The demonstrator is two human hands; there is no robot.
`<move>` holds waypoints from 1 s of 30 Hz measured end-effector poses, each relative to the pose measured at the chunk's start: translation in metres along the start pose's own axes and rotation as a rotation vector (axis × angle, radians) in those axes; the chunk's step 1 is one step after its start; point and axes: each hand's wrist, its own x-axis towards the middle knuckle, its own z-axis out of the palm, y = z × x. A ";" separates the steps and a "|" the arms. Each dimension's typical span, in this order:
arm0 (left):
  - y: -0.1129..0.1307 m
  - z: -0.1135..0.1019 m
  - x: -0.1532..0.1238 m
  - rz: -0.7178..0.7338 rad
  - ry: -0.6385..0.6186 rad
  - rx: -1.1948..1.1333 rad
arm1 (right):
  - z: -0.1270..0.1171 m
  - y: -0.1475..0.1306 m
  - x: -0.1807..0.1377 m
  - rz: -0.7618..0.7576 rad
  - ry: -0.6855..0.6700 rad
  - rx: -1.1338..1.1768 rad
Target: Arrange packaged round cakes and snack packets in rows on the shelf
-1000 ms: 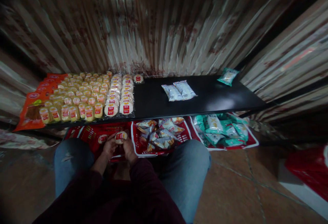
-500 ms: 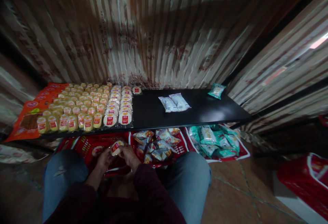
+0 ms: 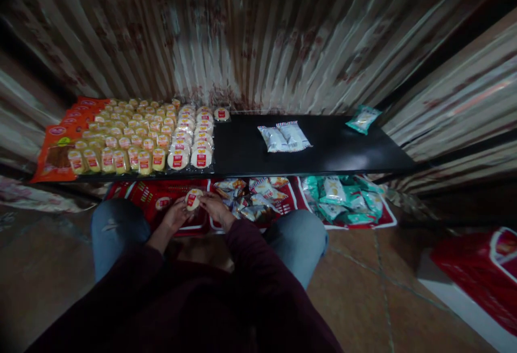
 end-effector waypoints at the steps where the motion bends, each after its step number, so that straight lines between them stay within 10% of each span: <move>1: 0.001 0.001 -0.001 0.009 -0.005 -0.008 | -0.001 0.000 0.001 0.007 -0.003 0.009; 14: 0.000 0.014 -0.015 0.063 -0.119 0.102 | -0.029 -0.027 -0.005 0.035 -0.227 -0.165; 30: -0.014 0.056 -0.030 0.204 0.053 0.249 | -0.031 -0.041 -0.033 0.049 -0.116 -0.080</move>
